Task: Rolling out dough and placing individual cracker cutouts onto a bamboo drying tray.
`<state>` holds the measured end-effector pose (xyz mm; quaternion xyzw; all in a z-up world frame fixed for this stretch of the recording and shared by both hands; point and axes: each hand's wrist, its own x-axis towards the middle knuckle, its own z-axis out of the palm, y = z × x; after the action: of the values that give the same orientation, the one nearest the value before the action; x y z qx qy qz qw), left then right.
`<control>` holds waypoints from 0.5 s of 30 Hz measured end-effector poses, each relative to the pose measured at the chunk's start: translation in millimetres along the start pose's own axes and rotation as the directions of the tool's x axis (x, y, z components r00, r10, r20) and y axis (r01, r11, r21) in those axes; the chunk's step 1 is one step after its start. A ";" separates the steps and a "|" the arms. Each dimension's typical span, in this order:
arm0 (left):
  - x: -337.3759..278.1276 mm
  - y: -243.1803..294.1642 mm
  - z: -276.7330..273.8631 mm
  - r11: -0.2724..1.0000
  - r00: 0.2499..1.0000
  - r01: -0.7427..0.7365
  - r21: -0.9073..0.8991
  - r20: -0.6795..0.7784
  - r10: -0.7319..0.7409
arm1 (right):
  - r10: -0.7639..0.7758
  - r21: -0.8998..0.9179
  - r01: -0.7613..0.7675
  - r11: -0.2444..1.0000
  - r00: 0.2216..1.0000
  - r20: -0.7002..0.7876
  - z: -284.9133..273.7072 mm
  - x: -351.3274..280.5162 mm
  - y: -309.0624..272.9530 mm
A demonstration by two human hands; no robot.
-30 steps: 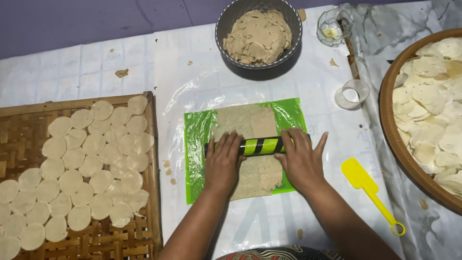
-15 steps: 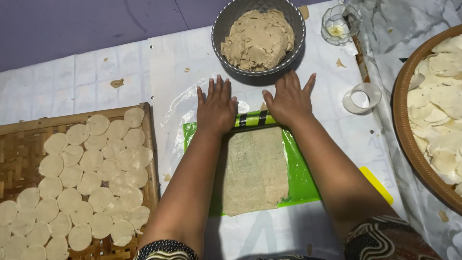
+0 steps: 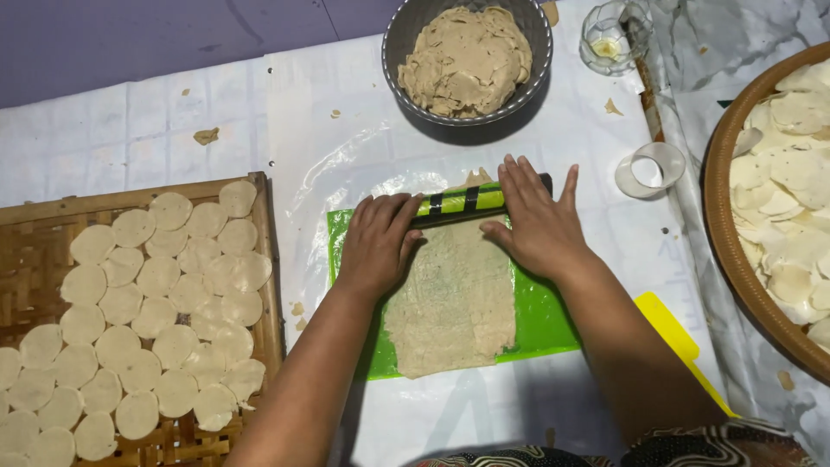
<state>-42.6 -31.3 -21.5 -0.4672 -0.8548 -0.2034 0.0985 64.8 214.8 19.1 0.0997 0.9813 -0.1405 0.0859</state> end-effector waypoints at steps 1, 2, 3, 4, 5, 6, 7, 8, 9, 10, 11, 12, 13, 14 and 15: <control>6.7 0.6 0.6 1.000 1.000 -0.003 -0.005 0.000 0.003 | 0.005 -0.002 -0.005 1.000 1.000 0.001 2.7 10.3 4.0; 12.2 0.1 -1.5 0.999 0.993 0.048 0.008 0.104 -0.048 | 0.012 -0.028 -0.013 1.000 1.000 -0.018 5.1 21.4 5.7; 17.1 0.0 -4.0 0.995 0.973 0.096 0.027 0.207 -0.099 | 0.019 -0.054 -0.021 0.998 0.999 -0.037 7.4 31.8 7.0; 25.6 -7.2 -0.5 0.995 0.974 0.093 0.020 0.204 -0.095 | 0.025 -0.059 -0.027 0.998 0.999 -0.038 6.7 44.7 11.5; 34.1 -14.6 3.1 0.990 0.947 0.130 0.056 0.290 -0.140 | 0.044 -0.038 -0.043 0.998 0.999 0.013 6.2 57.7 15.7; 43.9 -24.7 5.5 0.981 0.911 0.164 0.099 0.367 -0.189 | 0.056 -0.019 -0.055 0.998 0.997 0.060 4.5 74.2 18.6; 51.0 -32.5 8.7 0.982 0.914 0.162 0.097 0.359 -0.186 | 0.057 -0.026 -0.056 0.998 0.997 0.054 -1.0 80.0 24.4; 52.3 -39.5 12.1 0.987 0.930 0.133 0.088 0.334 -0.155 | 0.069 0.091 -0.076 0.993 0.994 0.082 -2.2 83.5 28.4; 53.6 -47.3 16.2 0.991 0.943 0.104 0.081 0.307 -0.124 | 0.078 0.205 -0.099 0.974 0.991 0.112 -2.8 87.7 32.3; 52.2 -38.0 6.4 0.991 0.943 0.112 0.075 0.305 -0.129 | 0.076 0.196 -0.099 0.976 0.990 0.118 -11.3 73.7 29.7; 51.1 -29.0 -3.2 0.995 0.965 0.082 0.064 0.245 -0.095 | 0.011 0.242 -0.018 0.970 0.999 0.030 -19.8 60.1 27.1; 48.9 -21.6 -15.0 0.997 0.981 0.052 0.063 0.186 -0.063 | -0.055 0.286 0.071 0.956 0.997 -0.062 -27.3 47.6 22.4; 37.9 -9.5 -23.2 0.996 0.980 0.061 0.063 0.184 -0.071 | -0.062 0.284 0.075 0.956 0.996 -0.057 -30.0 29.2 21.2; 27.9 3.2 -30.4 0.998 0.991 0.044 0.034 0.123 -0.048 | -0.098 0.113 0.106 0.988 0.992 -0.077 -33.0 10.8 21.3; 18.6 16.2 -37.1 1.000 0.998 0.026 0.006 0.061 -0.026 | -0.138 -0.062 0.133 0.989 0.986 -0.092 -36.2 -7.4 22.2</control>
<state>-39.9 -25.7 22.6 -0.4619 -0.8639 -0.1881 0.0707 71.7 245.0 49.0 0.0370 0.9923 -0.1139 0.0318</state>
